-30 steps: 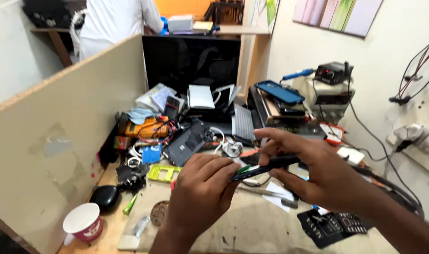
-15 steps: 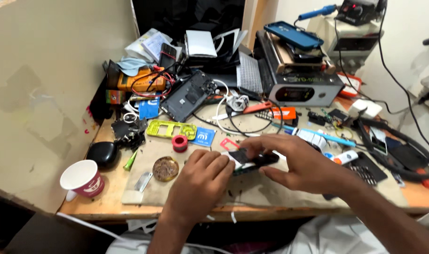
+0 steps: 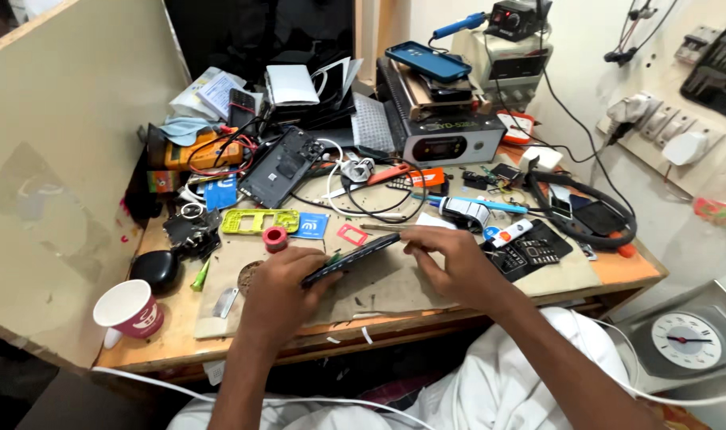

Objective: The person holds a smartphone showing its lock screen, then pries open the phone's back cover and works on the internal components, using a pry blade and a screwdriver on the device at a cluttered workbench. They turn the phone over repeatedly and press the back cover into place at the end.

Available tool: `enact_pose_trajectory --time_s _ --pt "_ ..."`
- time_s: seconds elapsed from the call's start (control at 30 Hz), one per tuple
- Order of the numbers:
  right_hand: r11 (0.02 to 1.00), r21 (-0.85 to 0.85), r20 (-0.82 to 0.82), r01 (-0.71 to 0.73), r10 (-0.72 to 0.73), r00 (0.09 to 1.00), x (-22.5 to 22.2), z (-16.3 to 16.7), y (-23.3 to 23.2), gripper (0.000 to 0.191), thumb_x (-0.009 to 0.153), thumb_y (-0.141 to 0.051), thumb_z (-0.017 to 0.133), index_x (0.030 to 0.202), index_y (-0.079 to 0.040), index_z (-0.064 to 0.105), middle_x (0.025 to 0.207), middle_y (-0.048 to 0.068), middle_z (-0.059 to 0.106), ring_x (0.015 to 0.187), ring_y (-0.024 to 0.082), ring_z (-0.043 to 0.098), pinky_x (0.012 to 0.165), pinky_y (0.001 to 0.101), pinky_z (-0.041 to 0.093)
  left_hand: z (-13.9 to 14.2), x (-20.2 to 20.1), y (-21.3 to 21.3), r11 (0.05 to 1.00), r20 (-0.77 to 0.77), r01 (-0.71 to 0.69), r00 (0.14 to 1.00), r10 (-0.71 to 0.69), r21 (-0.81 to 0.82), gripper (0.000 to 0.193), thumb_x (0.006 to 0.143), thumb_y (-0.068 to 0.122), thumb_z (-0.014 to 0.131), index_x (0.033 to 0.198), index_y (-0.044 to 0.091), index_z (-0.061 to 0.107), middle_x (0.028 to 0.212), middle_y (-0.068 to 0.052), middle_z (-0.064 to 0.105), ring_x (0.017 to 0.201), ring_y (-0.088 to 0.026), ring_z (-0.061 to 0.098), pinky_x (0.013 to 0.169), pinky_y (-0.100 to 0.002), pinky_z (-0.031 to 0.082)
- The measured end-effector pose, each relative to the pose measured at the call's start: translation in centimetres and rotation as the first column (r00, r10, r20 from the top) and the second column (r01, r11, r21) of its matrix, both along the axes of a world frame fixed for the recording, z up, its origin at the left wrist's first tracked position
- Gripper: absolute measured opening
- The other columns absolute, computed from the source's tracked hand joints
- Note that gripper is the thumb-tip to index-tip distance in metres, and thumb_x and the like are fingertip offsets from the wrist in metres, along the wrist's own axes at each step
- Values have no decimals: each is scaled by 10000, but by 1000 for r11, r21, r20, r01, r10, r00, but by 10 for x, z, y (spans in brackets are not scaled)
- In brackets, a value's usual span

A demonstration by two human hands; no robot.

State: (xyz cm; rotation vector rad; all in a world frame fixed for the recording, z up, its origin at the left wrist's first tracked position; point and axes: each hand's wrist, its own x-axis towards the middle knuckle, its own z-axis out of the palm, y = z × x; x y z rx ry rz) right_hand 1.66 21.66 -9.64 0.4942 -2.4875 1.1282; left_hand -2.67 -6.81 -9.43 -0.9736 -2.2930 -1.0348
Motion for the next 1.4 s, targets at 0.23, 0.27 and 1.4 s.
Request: enact_pose_trajectory --time_s 0.23,0.27,1.4 --pt "952 253 -57 -171 191 980 -11 28 1 413 839 22 638 1243 -47 688 1093 141 766 949 281 760 849 361 579 -6 1 -1 997 44 33 998 -36 66 262 744 155 867 957 35 773 976 -99 769 894 -261 738 790 -368 580" --pt "945 264 -33 -192 208 978 -13 30 2 407 837 25 635 1234 -48 688 1112 137 762 964 278 755 859 360 579 -7 2 -1 996 31 42 999 -44 75 259 742 151 868 956 39 775 978 -96 768 900 -260 739 794 -366 581" --pt "734 578 27 -357 420 907 -34 12 20 645 736 15 676 1364 -45 544 1363 144 612 1207 310 634 917 382 559 24 35 -52 992 212 129 969 -128 8 405 785 43 673 1186 -19 688 1247 -179 684 1159 -371 656 986 -428 511"
